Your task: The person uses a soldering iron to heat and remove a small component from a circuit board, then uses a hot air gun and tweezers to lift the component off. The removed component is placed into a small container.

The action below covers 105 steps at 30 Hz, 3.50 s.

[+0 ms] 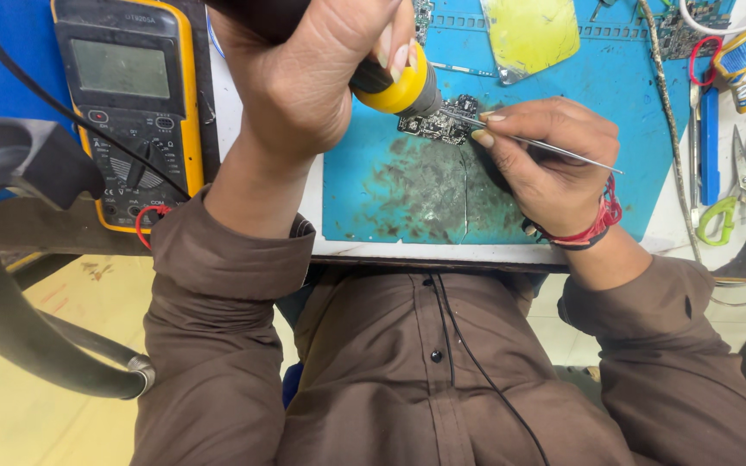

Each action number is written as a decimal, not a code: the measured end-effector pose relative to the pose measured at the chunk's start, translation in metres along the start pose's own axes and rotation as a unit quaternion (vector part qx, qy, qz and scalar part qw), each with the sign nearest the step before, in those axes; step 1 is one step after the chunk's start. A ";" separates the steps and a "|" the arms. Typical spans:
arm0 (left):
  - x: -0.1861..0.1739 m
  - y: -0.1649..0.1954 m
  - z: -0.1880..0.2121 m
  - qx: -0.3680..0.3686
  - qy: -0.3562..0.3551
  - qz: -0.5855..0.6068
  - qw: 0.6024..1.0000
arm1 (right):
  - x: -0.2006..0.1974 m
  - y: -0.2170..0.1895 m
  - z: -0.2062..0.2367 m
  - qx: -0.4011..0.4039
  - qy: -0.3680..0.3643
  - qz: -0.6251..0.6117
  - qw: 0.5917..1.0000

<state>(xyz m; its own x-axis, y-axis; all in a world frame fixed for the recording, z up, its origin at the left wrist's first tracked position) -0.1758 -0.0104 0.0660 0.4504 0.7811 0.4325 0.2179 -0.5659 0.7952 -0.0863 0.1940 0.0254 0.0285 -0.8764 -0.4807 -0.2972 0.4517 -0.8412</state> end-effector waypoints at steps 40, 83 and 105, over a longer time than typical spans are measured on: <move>-0.005 0.002 0.000 0.018 -0.004 -0.024 1.000 | 0.001 -0.004 -0.001 -0.010 -0.007 0.017 1.000; -0.004 0.000 0.002 -0.005 0.000 -0.003 1.000 | 0.002 -0.005 -0.001 -0.022 -0.013 0.011 1.000; -0.004 0.000 0.002 -0.027 0.002 0.018 0.999 | 0.003 -0.005 -0.002 -0.011 -0.016 0.017 1.000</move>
<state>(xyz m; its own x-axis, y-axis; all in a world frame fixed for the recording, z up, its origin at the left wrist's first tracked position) -0.1755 -0.0140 0.0634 0.4543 0.7618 0.4618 0.1557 -0.5783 0.8008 -0.0865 0.1890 0.0291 0.0477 -0.8550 -0.5164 -0.3197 0.4767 -0.8189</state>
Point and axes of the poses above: each hand's wrist, its own z-axis away from the middle knuckle, its own x-axis out of the palm, y = z × x, the point moved 10 cm from there along -z, towards the middle knuckle, and after that the axes turned 1 degree about x, right-handed, at the moved point
